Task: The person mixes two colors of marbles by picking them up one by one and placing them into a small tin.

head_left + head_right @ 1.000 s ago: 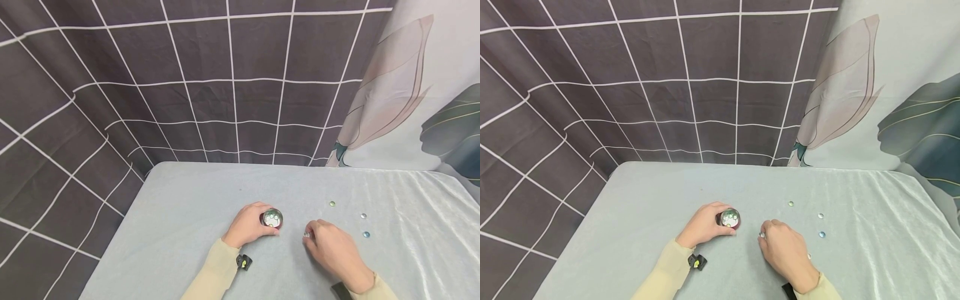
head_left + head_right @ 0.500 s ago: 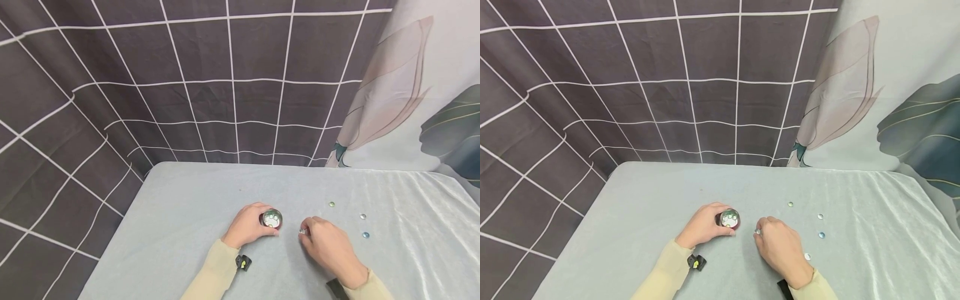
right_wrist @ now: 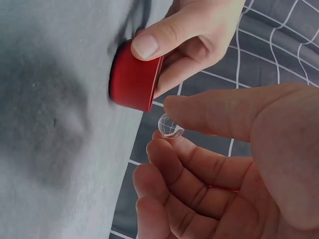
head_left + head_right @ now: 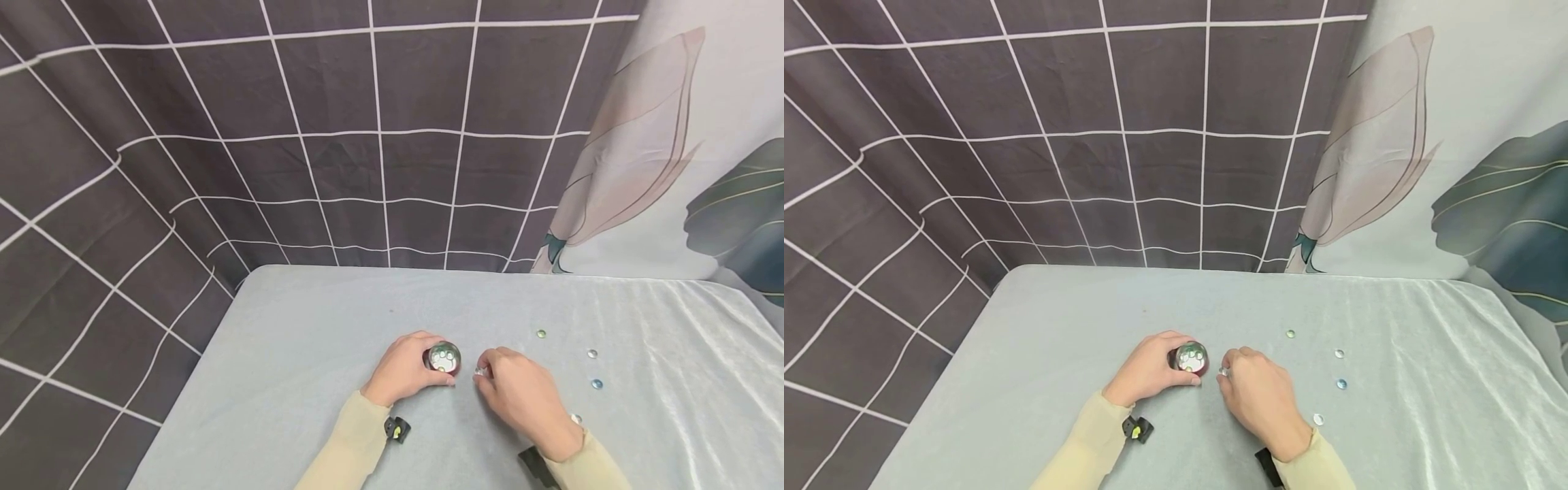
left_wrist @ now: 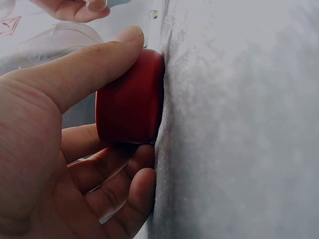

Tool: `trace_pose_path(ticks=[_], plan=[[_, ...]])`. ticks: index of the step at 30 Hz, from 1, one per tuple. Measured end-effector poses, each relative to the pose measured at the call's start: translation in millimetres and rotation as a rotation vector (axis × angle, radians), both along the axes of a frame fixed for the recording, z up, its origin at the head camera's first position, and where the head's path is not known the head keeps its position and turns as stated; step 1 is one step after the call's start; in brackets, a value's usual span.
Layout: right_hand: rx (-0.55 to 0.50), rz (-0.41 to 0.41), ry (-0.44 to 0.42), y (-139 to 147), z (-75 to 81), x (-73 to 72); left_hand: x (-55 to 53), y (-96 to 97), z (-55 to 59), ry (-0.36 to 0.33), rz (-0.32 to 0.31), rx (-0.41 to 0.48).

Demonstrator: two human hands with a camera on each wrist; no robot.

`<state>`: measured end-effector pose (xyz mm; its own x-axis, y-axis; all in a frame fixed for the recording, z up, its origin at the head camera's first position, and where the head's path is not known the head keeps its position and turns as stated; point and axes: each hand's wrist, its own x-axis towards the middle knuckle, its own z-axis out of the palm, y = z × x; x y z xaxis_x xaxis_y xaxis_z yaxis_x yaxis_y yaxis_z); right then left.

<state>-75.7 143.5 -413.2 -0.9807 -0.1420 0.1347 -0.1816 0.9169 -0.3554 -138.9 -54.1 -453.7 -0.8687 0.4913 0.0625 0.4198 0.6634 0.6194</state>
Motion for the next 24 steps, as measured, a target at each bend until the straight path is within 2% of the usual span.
trace_pose_path(ticks=[4,17,24], plan=[[-0.012,0.005,-0.005,-2.9,-0.4,-2.1,0.4,0.1,0.3,-0.004,0.0,0.002],[-0.06,0.029,0.075,-10.2,-4.6,-9.2,-0.2,0.3,-1.9,-0.013,0.002,0.013],[-0.075,0.042,0.087,-14.6,-5.7,-12.9,-0.6,0.0,-1.8,-0.006,-0.005,0.029]])
